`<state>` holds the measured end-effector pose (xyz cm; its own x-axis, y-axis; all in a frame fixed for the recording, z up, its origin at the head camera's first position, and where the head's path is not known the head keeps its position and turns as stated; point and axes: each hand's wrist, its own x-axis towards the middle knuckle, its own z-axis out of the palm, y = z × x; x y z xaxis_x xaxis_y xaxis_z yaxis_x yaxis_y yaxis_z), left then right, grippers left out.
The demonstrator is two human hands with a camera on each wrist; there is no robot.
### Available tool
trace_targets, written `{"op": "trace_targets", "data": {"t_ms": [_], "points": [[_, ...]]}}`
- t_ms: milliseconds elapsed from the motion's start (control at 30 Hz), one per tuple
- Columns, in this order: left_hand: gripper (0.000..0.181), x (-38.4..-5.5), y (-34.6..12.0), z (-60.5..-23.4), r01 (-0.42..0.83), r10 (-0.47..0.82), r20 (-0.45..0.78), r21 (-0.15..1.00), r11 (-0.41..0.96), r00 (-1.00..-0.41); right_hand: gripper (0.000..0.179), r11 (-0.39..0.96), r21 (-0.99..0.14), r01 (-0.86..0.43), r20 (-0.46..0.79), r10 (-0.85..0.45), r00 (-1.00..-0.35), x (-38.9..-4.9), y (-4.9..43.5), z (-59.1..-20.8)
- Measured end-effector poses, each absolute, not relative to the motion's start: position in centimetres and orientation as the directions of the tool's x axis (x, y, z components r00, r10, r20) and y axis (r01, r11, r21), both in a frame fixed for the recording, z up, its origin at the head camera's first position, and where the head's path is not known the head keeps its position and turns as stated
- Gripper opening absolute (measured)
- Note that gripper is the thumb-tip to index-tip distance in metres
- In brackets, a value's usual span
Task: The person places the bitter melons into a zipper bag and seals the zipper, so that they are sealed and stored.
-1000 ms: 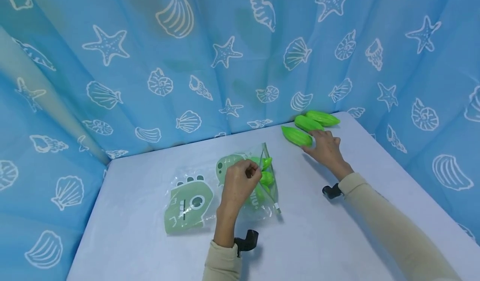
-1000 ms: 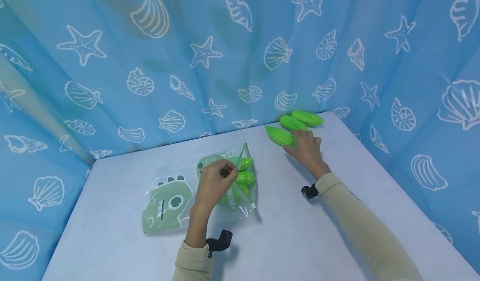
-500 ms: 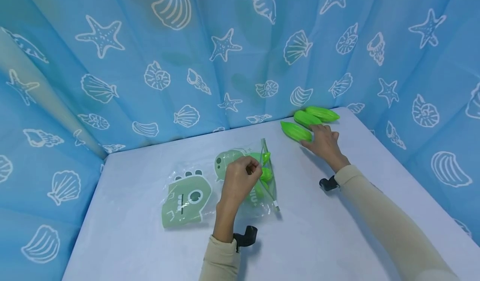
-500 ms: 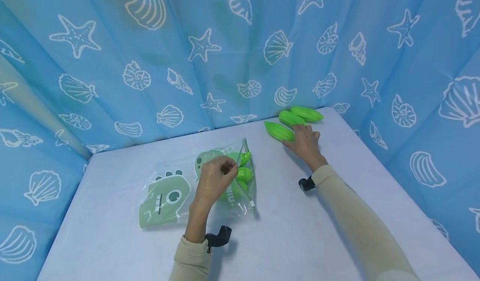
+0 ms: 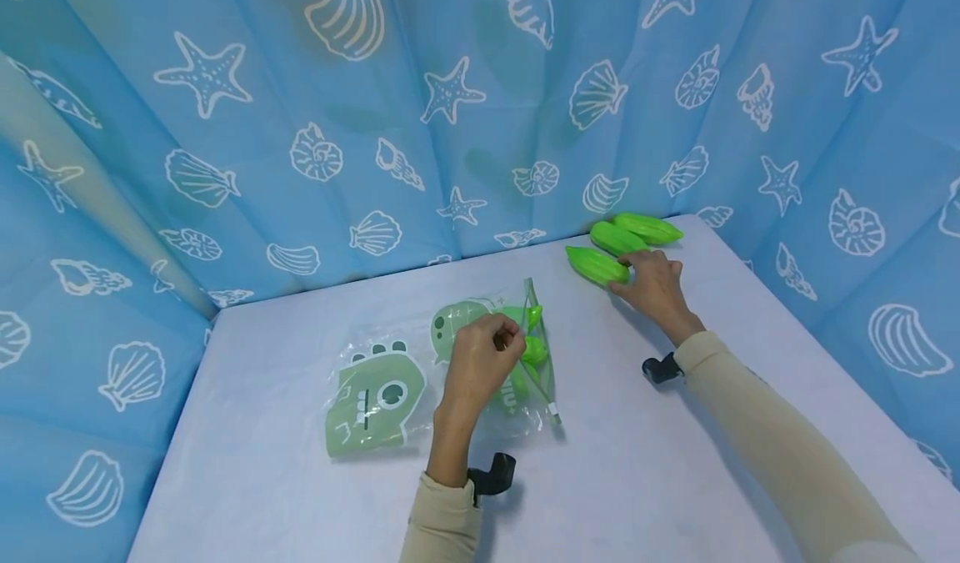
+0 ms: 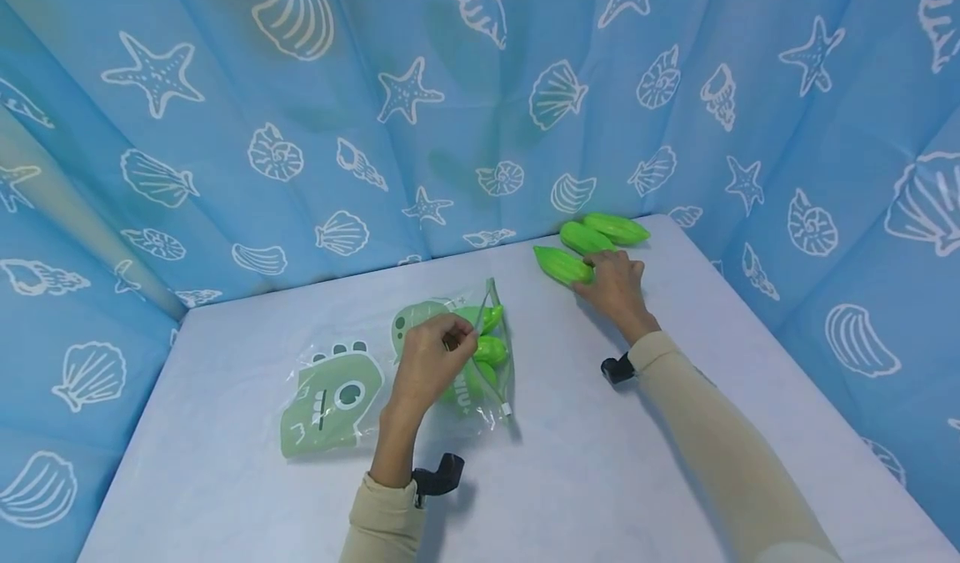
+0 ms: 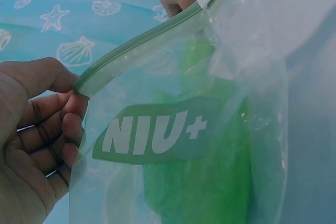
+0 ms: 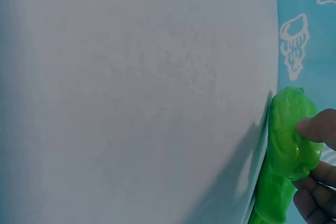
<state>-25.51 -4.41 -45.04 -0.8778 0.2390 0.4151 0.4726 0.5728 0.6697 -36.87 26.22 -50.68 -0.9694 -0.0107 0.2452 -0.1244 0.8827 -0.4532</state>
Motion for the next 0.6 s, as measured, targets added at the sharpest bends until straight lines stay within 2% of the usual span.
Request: {"op": "trace_targets", "data": {"t_ms": [267,600], "points": [[0.004,-25.5,-4.4,-45.1,0.484,0.243,0.428,0.660,0.575,-0.871,0.048,0.842,-0.522,-0.136,0.245,-0.005,-0.970,-35.1,26.9,-50.0],[0.004,-25.7,-4.4,-45.3,0.503,0.245,0.449,0.656,0.562,-0.859,0.043,0.793,-0.552,-0.256,0.311,-0.089,-0.946,-31.9,27.3,-48.9]]}}
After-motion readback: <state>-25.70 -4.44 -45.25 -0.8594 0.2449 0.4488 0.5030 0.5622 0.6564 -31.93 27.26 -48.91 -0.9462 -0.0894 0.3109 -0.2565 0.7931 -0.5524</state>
